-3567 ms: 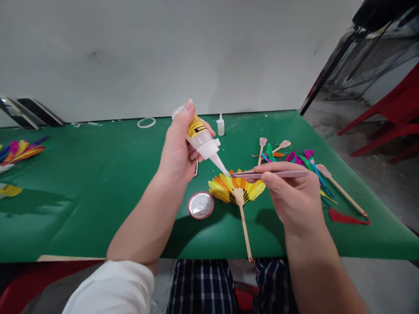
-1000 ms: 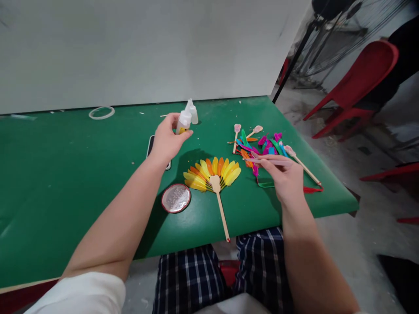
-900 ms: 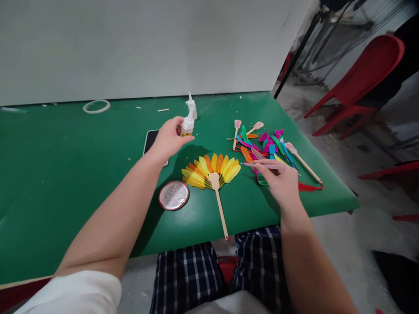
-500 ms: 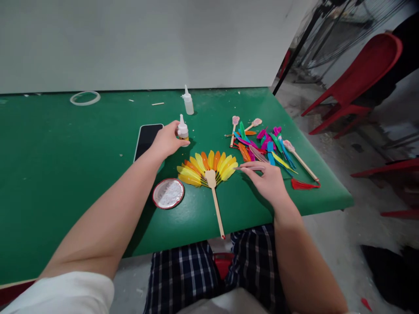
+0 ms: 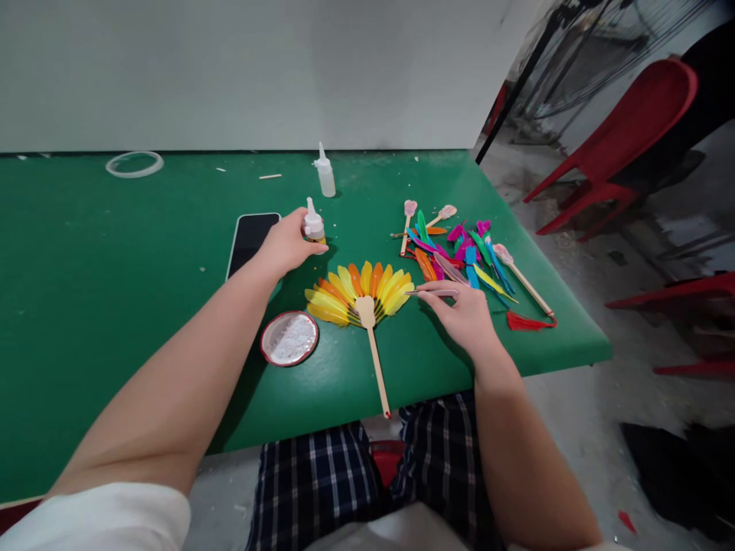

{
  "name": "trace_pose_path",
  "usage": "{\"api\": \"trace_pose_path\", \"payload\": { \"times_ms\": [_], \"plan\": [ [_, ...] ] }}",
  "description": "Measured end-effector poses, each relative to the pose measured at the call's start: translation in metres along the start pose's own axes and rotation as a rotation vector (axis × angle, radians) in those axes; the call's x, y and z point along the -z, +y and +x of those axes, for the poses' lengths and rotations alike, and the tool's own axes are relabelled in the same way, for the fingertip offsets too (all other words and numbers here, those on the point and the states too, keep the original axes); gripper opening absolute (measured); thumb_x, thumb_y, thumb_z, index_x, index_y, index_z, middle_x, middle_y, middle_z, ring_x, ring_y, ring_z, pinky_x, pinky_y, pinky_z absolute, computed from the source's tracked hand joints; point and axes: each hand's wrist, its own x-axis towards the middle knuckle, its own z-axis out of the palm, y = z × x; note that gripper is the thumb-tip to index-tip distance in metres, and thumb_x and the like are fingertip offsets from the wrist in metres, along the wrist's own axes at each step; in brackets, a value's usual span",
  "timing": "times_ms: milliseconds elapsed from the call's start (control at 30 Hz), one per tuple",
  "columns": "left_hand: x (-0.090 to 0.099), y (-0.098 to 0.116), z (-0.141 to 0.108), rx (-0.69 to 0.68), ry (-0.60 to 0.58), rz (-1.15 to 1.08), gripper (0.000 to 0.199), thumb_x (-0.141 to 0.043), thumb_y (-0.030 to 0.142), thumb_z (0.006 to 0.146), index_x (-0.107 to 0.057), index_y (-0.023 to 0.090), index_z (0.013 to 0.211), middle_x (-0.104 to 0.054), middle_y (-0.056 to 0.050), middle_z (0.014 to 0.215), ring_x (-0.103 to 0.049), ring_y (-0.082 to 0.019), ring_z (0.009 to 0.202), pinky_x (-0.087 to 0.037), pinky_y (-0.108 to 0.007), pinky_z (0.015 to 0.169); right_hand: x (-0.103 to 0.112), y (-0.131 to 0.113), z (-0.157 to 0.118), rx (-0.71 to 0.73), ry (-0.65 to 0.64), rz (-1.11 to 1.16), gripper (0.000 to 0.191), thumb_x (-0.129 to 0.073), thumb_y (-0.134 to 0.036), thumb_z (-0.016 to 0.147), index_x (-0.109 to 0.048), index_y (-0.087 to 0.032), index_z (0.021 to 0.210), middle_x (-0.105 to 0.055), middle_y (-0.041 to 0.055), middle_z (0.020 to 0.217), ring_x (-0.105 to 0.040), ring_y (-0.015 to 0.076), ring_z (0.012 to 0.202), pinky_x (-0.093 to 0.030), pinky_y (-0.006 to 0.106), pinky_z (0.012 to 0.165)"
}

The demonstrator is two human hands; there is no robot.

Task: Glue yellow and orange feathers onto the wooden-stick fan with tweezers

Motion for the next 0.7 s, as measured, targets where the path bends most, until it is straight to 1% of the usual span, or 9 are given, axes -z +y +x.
{"api": "trace_pose_path", "payload": {
  "times_ms": [67, 167, 400, 567, 700],
  "plan": [
    [0.0005, 0.0014, -0.0007, 0.009, -0.002, 0.001, 0.050, -0.077, 0.024, 0.053, -0.058, 0.018, 0.099, -0.065, -0.006, 0.092, -0.059, -0.021, 0.082, -0.046, -0.038, 0.081, -0.0001, 0.0004, 0.0000, 0.004, -0.003, -0.001, 0.018, -0.060, -0.029, 0.079, -0.073, -0.018, 0.081, -0.074, 0.0058, 0.085, -0.069, 0.0203, 0.079, -0.053, 0.029, 0.066],
    [0.0018, 0.0034, -0.0020, 0.020, -0.020, 0.017, 0.056, -0.076, 0.023, 0.055, -0.056, 0.019, 0.108, -0.064, -0.005, 0.094, -0.060, -0.021, 0.083, -0.047, -0.037, 0.082, -0.0003, 0.0001, 0.0001, 0.009, 0.000, -0.023, 0.017, -0.060, -0.029, 0.078, -0.073, -0.018, 0.080, -0.074, 0.0051, 0.084, -0.069, 0.0195, 0.078, -0.052, 0.027, 0.065],
    [0.0025, 0.0027, -0.0027, 0.040, -0.047, 0.031, 0.075, -0.075, 0.022, 0.058, -0.046, 0.021, 0.127, -0.063, -0.006, 0.104, -0.060, -0.022, 0.091, -0.047, -0.035, 0.084, -0.0007, -0.0014, 0.0001, -0.012, 0.006, -0.050, 0.015, -0.061, -0.029, 0.077, -0.073, -0.020, 0.079, -0.074, 0.0037, 0.083, -0.069, 0.0195, 0.075, -0.051, 0.026, 0.059],
    [0.0006, -0.0017, -0.0006, 0.026, -0.064, 0.001, 0.083, -0.075, 0.021, 0.058, -0.040, 0.023, 0.133, -0.063, -0.006, 0.106, -0.060, -0.022, 0.095, -0.046, -0.035, 0.087, -0.0011, -0.0006, 0.0005, 0.007, -0.003, -0.059, 0.016, -0.061, -0.028, 0.078, -0.073, -0.019, 0.079, -0.074, 0.0037, 0.084, -0.069, 0.0192, 0.078, -0.052, 0.026, 0.063],
    [0.0011, 0.0003, -0.0009, 0.037, -0.081, -0.001, 0.088, -0.076, 0.020, 0.057, -0.037, 0.021, 0.135, -0.064, -0.007, 0.106, -0.060, -0.022, 0.096, -0.046, -0.035, 0.089, -0.0012, -0.0011, 0.0005, -0.007, -0.003, -0.057, 0.016, -0.061, -0.029, 0.078, -0.073, -0.019, 0.080, -0.074, 0.0038, 0.083, -0.069, 0.0192, 0.076, -0.052, 0.027, 0.063]
  ]
}}
